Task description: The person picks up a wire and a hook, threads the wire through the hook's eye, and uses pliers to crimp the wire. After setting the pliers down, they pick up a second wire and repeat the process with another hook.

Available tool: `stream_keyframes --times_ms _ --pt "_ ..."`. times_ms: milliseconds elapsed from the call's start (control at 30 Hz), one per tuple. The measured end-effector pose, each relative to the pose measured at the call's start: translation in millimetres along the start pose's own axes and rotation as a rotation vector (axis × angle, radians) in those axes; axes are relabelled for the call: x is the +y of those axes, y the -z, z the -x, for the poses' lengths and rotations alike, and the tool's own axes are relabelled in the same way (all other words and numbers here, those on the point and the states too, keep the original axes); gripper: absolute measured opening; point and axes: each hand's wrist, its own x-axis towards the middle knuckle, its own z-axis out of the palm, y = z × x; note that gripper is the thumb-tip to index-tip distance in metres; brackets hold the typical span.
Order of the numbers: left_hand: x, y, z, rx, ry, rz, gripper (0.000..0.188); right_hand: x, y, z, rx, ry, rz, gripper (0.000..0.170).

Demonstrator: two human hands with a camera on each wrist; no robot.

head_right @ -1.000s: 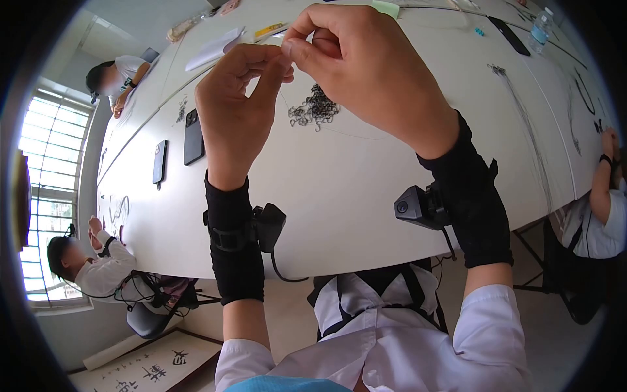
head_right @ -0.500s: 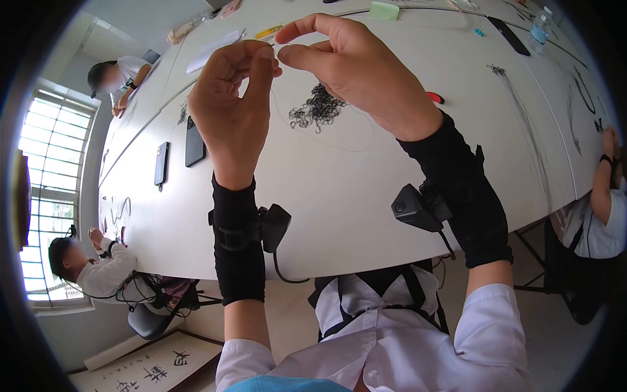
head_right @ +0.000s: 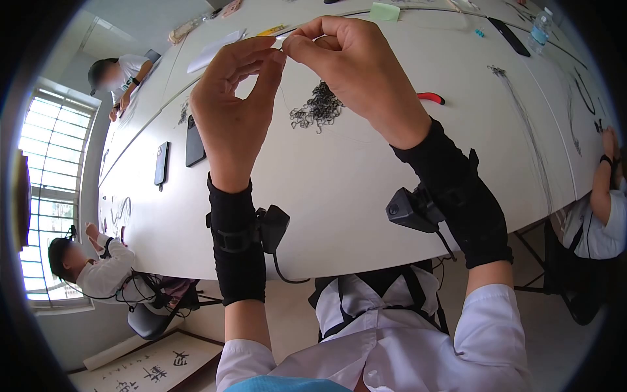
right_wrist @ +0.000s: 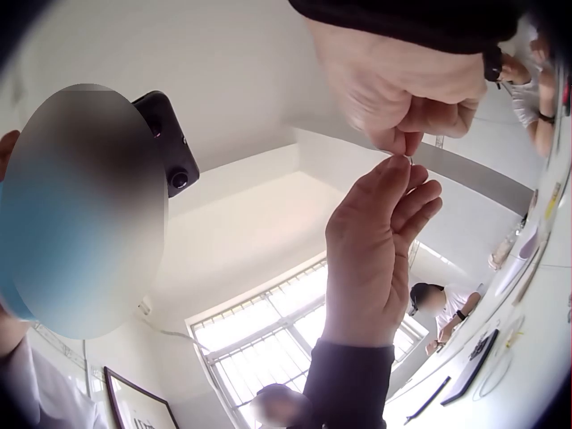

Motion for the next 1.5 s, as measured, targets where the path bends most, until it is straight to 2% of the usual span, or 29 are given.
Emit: stream_keyframes --times_ms 100,300,400,500,600,700,900,1000,1100,1200,1300,1367,1500 --pt "-2.5 2.6 1.2 -0.031 0.012 -0.033 0.015 -0.6 0.4 -0.3 -0.015 0.014 0.004 0.033" --pt "0.1 4.8 0.4 -0.015 0.27 0.227 0.015 -0.6 -2.5 -0.9 -0.051 -0.025 -0.031 0.033" --pt "-3.0 5.8 0.0 -0.005 0.276 0.341 0.017 1.7 -4.7 -0.5 -0.063 -0.018 -0.018 0.028" --pt "-0.2 5.1 0.0 0.008 0.301 0.319 0.016 9.2 -11.6 -0.6 0.005 0.173 0.1 0.023" --pt "-1.7 2.0 0.6 0.024 0.25 0.221 0.016 -7.4 -9.4 9.9 0.004 0.238 0.384 0.018" --pt "-0.7 1.2 -0.3 0.085 0.268 0.229 0.011 -14.0 -17.8 18.1 0.082 0.216 0.373 0.016" --pt "0.5 2.8 -0.3 0.069 0.354 0.306 0.01 -8.2 -16.5 16.6 0.074 0.223 0.442 0.012" --pt "-6.3 -0.1 1.8 0.063 0.239 0.163 0.007 -13.7 -13.7 18.5 0.02 0.283 0.452 0.011" --pt "-5.7 -2.3 2.4 -0.04 -0.026 -0.036 0.005 -13.2 -8.7 14.3 0.063 0.373 0.486 0.013" --pt "-2.2 -1.5 1.1 -0.114 -0.091 -0.047 0.006 -4.6 4.9 2.2 0.015 0.305 0.406 0.019" --pt "-4.5 -0.5 2.1 -0.168 0.027 0.063 0.009 1.3 16.4 -6.3 -0.065 0.165 0.272 0.023" --pt "-1.1 0.5 2.9 -0.143 0.129 0.178 0.009 2.7 19.8 -9.4 -0.12 0.073 0.181 0.025" --pt "0.4 1.9 2.0 -0.064 0.231 0.271 0.01 -0.6 15.2 -7.9 -0.182 0.069 0.204 0.025"
